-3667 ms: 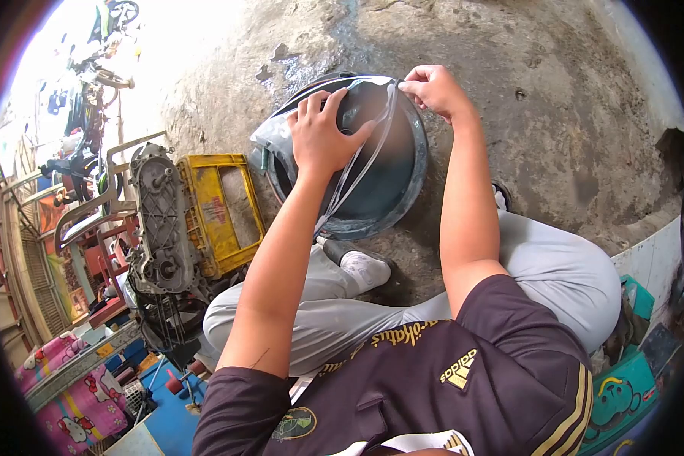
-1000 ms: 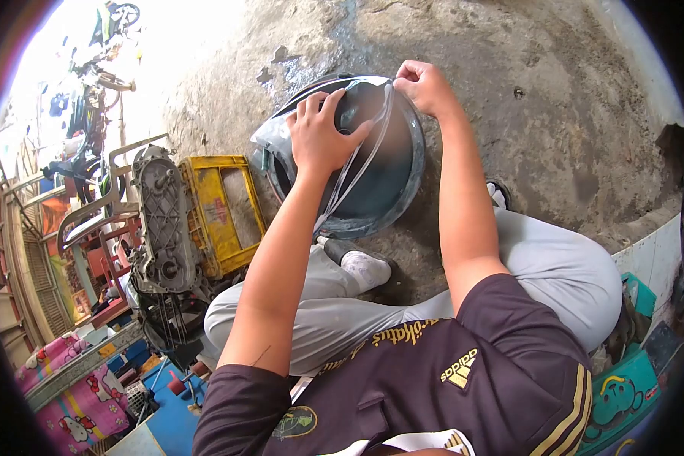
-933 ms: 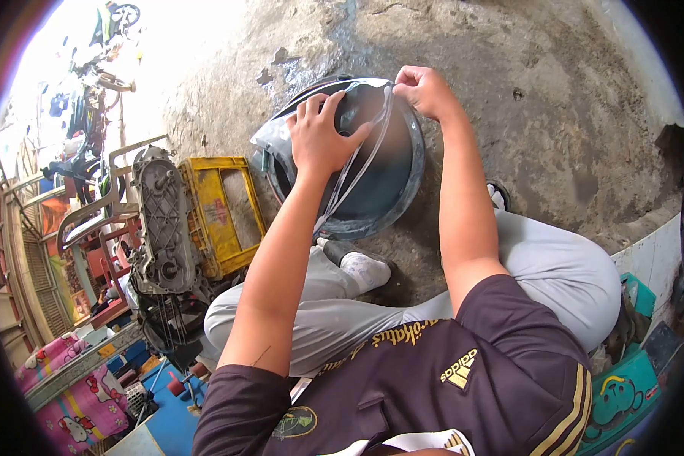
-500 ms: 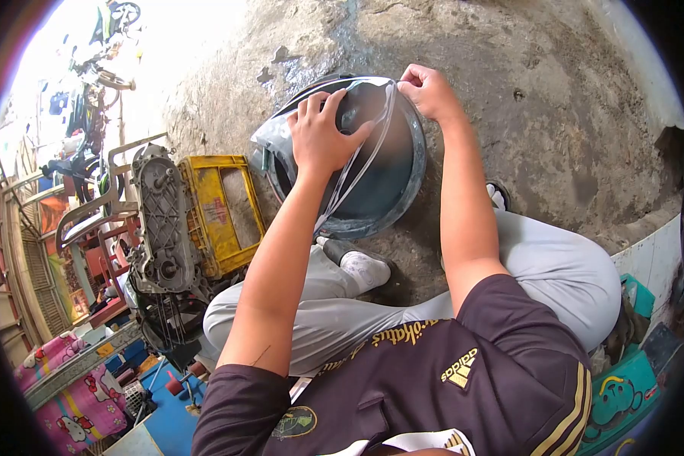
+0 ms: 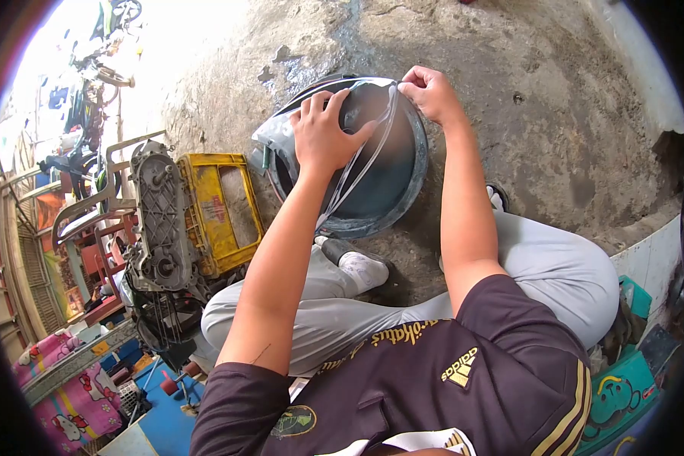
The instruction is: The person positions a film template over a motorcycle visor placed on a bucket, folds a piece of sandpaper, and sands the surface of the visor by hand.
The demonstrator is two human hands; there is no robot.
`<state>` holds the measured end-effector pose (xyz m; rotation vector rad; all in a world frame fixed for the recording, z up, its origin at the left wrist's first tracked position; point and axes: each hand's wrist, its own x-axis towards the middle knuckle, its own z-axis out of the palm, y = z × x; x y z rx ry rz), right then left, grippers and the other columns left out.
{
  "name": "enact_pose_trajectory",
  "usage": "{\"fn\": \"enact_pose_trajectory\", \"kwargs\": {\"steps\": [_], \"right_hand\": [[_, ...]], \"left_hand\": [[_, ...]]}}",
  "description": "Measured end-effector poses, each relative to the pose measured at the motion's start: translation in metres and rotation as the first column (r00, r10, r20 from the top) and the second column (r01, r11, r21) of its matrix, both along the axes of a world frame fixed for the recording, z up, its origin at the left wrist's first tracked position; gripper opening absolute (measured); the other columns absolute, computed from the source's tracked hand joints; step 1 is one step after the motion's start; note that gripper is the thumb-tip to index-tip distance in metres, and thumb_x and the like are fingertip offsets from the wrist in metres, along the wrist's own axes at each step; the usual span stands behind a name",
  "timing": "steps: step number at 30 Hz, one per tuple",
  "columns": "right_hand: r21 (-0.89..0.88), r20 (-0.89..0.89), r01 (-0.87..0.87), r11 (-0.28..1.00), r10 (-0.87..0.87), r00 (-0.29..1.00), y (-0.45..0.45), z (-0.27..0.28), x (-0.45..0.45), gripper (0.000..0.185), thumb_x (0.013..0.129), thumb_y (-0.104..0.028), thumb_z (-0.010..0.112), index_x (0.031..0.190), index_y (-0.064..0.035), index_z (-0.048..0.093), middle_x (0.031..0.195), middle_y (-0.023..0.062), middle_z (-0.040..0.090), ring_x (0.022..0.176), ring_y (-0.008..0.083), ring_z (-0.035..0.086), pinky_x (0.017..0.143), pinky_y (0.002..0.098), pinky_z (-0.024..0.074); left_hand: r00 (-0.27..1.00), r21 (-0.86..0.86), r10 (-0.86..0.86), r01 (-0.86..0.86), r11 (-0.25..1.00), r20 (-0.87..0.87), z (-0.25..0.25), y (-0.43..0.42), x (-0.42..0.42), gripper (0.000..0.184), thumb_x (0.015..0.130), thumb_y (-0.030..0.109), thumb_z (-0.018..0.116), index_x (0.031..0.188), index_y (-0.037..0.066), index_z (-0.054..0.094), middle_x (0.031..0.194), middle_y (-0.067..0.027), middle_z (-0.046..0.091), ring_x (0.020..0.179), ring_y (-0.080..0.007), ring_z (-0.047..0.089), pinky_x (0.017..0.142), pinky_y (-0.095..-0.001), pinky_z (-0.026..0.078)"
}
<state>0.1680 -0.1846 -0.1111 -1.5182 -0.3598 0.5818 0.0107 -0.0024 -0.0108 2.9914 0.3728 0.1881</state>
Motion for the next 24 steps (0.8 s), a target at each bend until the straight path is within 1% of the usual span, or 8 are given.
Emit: {"fn": "enact_pose_trajectory", "kwargs": {"steps": [2,7,8,10,17,20,22,24], "right_hand": [[-0.008,0.000,-0.032,0.999,0.032,0.999,-0.0013,0.0024,0.0011,0.013,0.091,-0.014,0.075,0.091,-0.0017,0.070,0.075,-0.0011,0.064,0.070,0.0094,0.056,0.066,0.0303,0.0479],[-0.107,0.188,0.104,0.989,-0.082,0.979,0.0058,0.0053,0.0016,0.017,0.089,-0.016,0.076,0.090,-0.0001,0.071,0.077,0.0028,0.067,0.072,0.0118,0.059,0.068,0.0321,0.0499],[-0.107,0.187,0.104,0.989,-0.082,0.979,0.0042,0.0048,0.0043,0.017,0.089,-0.016,0.076,0.090,-0.0001,0.071,0.077,0.0028,0.067,0.072,0.0118,0.059,0.068,0.0321,0.0499],[-0.127,0.121,-0.063,0.990,0.078,0.990,-0.0014,0.0052,0.0102,0.016,0.089,-0.015,0.075,0.090,-0.0001,0.071,0.078,0.0036,0.069,0.073,0.0127,0.060,0.068,0.0330,0.0509],[-0.113,0.213,0.057,0.992,-0.032,0.977,0.0025,0.0008,0.0062,0.016,0.088,-0.016,0.076,0.091,-0.0001,0.072,0.077,0.0044,0.070,0.072,0.0139,0.061,0.069,0.0339,0.0518],[-0.106,0.100,-0.080,0.991,0.091,0.991,-0.0006,0.0035,0.0082,0.017,0.088,-0.016,0.077,0.092,0.0000,0.073,0.078,0.0064,0.070,0.073,0.0151,0.062,0.069,0.0345,0.0523],[-0.156,0.138,0.026,0.987,-0.004,0.990,0.0021,0.0056,0.0049,0.017,0.088,-0.016,0.077,0.093,-0.0001,0.073,0.079,0.0078,0.071,0.073,0.0163,0.063,0.070,0.0353,0.0528],[-0.161,0.143,0.029,0.987,-0.005,0.990,0.0015,0.0061,0.0039,0.018,0.088,-0.017,0.077,0.093,-0.0002,0.074,0.079,0.0079,0.072,0.074,0.0165,0.064,0.070,0.0357,0.0530]], "left_hand": [[1.000,0.003,0.000,0.000,1.000,0.000,0.0002,0.0001,0.0001,0.076,0.080,0.060,0.082,0.140,0.017,0.067,0.137,-0.0091,0.063,0.135,-0.0317,0.054,0.115,-0.0496,0.039],[1.000,-0.001,-0.004,0.004,1.000,0.001,0.0012,-0.0002,0.0004,0.076,0.081,0.061,0.082,0.141,0.017,0.067,0.137,-0.0096,0.063,0.135,-0.0319,0.054,0.115,-0.0497,0.039],[1.000,0.000,-0.004,0.004,1.000,0.001,0.0012,-0.0003,0.0001,0.076,0.081,0.061,0.082,0.141,0.017,0.067,0.137,-0.0096,0.063,0.135,-0.0319,0.054,0.115,-0.0497,0.039],[1.000,-0.009,0.000,0.000,1.000,0.001,0.0013,-0.0006,-0.0002,0.076,0.081,0.061,0.081,0.141,0.017,0.067,0.136,-0.0096,0.064,0.135,-0.0319,0.054,0.115,-0.0497,0.039],[1.000,0.007,-0.008,0.008,1.000,0.017,-0.0032,0.0007,-0.0006,0.076,0.081,0.061,0.081,0.141,0.017,0.067,0.136,-0.0092,0.064,0.134,-0.0315,0.055,0.115,-0.0495,0.039],[0.998,0.001,-0.023,0.023,1.000,0.059,-0.0064,0.0036,0.0006,0.077,0.077,0.062,0.081,0.138,0.018,0.069,0.136,-0.0102,0.064,0.130,-0.0325,0.057,0.112,-0.0518,0.039],[0.999,-0.002,-0.016,0.016,1.000,0.046,-0.0059,0.0022,0.0000,0.077,0.077,0.062,0.081,0.139,0.017,0.069,0.136,-0.0097,0.063,0.130,-0.0322,0.057,0.112,-0.0518,0.039],[0.999,-0.003,-0.017,0.017,1.000,0.040,-0.0060,0.0025,0.0001,0.077,0.077,0.062,0.081,0.139,0.017,0.069,0.136,-0.0095,0.063,0.130,-0.0321,0.057,0.112,-0.0518,0.039]]}}
